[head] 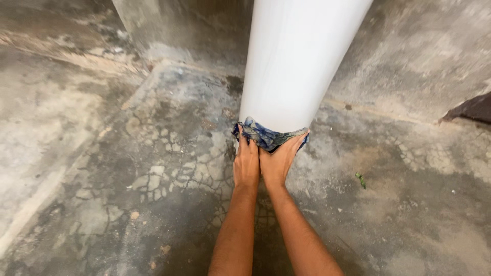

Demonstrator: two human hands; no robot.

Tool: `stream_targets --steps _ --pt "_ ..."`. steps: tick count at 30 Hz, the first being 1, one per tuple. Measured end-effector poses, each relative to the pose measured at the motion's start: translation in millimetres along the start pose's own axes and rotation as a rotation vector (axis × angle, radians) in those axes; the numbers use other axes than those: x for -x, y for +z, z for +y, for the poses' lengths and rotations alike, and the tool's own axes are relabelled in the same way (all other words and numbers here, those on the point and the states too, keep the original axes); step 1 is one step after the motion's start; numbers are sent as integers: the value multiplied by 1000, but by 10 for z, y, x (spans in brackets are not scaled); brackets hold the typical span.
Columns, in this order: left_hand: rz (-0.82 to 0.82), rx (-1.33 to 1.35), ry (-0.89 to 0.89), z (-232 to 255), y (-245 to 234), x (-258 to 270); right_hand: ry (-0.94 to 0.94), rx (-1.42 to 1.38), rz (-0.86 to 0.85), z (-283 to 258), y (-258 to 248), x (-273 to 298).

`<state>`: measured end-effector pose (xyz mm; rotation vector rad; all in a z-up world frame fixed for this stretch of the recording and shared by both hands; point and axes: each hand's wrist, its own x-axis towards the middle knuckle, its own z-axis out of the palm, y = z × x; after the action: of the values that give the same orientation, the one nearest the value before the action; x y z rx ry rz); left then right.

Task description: The person wipes the edges and pedestal of a white pedestal sink using a blue patterned cloth. They move around the sink, cleaning the rim and the vertical column from top to bottom.

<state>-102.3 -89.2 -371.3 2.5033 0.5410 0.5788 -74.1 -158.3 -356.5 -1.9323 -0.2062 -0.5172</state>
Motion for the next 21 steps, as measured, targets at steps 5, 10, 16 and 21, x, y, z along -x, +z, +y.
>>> stream_targets --steps 5,10,16,21 --pt "235 22 282 247 -511 -325 -154 -54 38 -460 -251 -453" --pt "330 -5 465 670 -1211 -737 -282 -66 56 -993 -503 -993" --pt "428 -26 613 1179 -1943 -1180 -410 -17 99 -1691 -800 -1572" --pt "532 9 648 1574 -2365 -1493 -492 10 154 -2187 -981 -2038"
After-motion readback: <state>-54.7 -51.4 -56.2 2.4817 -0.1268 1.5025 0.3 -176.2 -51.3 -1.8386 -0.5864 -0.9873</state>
